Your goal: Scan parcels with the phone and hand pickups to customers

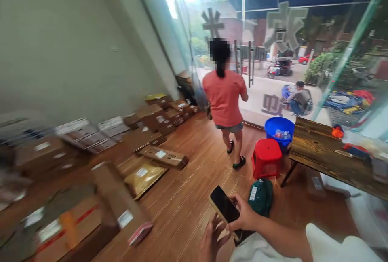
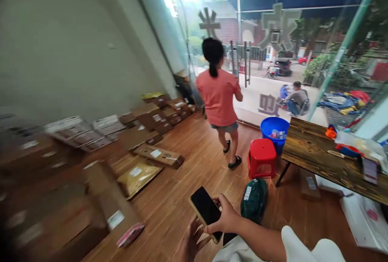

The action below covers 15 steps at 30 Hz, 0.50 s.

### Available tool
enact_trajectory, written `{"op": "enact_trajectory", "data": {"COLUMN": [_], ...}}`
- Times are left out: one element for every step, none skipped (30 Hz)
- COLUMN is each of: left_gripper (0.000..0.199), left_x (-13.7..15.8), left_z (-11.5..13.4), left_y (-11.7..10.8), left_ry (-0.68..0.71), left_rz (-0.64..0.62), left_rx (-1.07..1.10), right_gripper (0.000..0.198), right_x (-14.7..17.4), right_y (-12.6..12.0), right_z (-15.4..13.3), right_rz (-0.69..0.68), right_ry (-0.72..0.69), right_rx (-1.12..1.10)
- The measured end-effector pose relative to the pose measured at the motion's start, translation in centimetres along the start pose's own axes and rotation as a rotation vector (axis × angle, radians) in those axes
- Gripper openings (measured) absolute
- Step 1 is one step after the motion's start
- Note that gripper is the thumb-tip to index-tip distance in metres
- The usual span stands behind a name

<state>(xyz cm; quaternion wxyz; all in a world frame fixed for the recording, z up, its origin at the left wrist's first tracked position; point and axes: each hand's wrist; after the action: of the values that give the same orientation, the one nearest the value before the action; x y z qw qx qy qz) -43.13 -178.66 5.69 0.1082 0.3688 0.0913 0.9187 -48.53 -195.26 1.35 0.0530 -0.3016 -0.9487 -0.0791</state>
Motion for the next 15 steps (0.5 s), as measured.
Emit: {"op": "enact_trajectory", "data": {"left_gripper": [0.067, 0.065, 0.063, 0.061, 0.061, 0.060, 0.059, 0.056, 0.054, 0.053, 0.053, 0.056, 0.063, 0.071, 0.080], "left_x": [0.2, 0.7, 1.2, 1.8, 2.2, 2.5, 2.5, 2.3, 1.9, 1.6, 1.3, 1.3, 1.5, 1.9, 2.4], "left_z": [-0.1, -0.1, -0.1, 0.0, 0.2, 0.5, 0.9, 1.2, 1.6, 1.7, 1.8, 1.5, 1.2, 0.7, 0.4], "left_y": [0.0, -0.1, -0.1, 0.0, 0.1, 0.1, 0.2, 0.2, 0.0, -0.3, -0.8, -1.5, -2.4, -3.5, -4.7], "left_ry": [0.035, 0.061, 0.076, 0.077, 0.069, 0.058, 0.047, 0.040, 0.038, 0.035, 0.042, 0.061, 0.095, 0.133, 0.192], "left_rz": [0.003, 0.006, 0.002, -0.007, -0.025, -0.042, -0.052, -0.053, -0.041, -0.018, 0.014, 0.057, 0.116, 0.183, 0.257], "left_rx": [0.065, 0.130, 0.192, 0.252, 0.311, 0.365, 0.414, 0.454, 0.485, 0.507, 0.517, 0.514, 0.484, 0.420, 0.279], "right_gripper": [0.083, 0.084, 0.083, 0.081, 0.078, 0.076, 0.075, 0.075, 0.075, 0.076, 0.077, 0.081, 0.085, 0.091, 0.098], "right_x": [0.1, 0.2, 0.3, 0.4, 0.5, 0.4, 0.1, -0.2, -0.6, -0.9, -1.1, -1.1, -0.9, -0.6, -0.4], "right_y": [1.3, 2.5, 3.7, 4.6, 5.4, 6.1, 6.7, 7.1, 7.6, 8.0, 8.6, 9.2, 9.9, 10.8, 11.7], "right_z": [-0.8, -1.6, -2.5, -3.2, -4.0, -4.6, -5.2, -5.7, -6.0, -6.3, -6.3, -6.3, -6.1, -5.9, -5.6], "right_rz": [-0.003, 0.000, 0.008, 0.008, 0.001, -0.011, -0.025, -0.041, -0.059, -0.082, -0.110, -0.146, -0.186, -0.229, -0.270], "right_ry": [-0.037, -0.066, -0.099, -0.133, -0.167, -0.194, -0.213, -0.223, -0.222, -0.216, -0.211, -0.206, -0.202, -0.195, -0.182], "right_rx": [0.053, 0.109, 0.163, 0.209, 0.243, 0.266, 0.283, 0.296, 0.306, 0.313, 0.316, 0.314, 0.307, 0.301, 0.300]}}
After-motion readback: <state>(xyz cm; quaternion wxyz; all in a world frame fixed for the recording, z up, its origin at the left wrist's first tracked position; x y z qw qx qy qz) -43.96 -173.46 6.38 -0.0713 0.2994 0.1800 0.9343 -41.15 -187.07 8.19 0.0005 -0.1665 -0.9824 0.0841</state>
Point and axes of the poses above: each hand's wrist, its own x-axis away from the middle knuckle, its own y-axis out of the palm, z = x × y, and after that the axes turned 15 degrees about z, right-handed
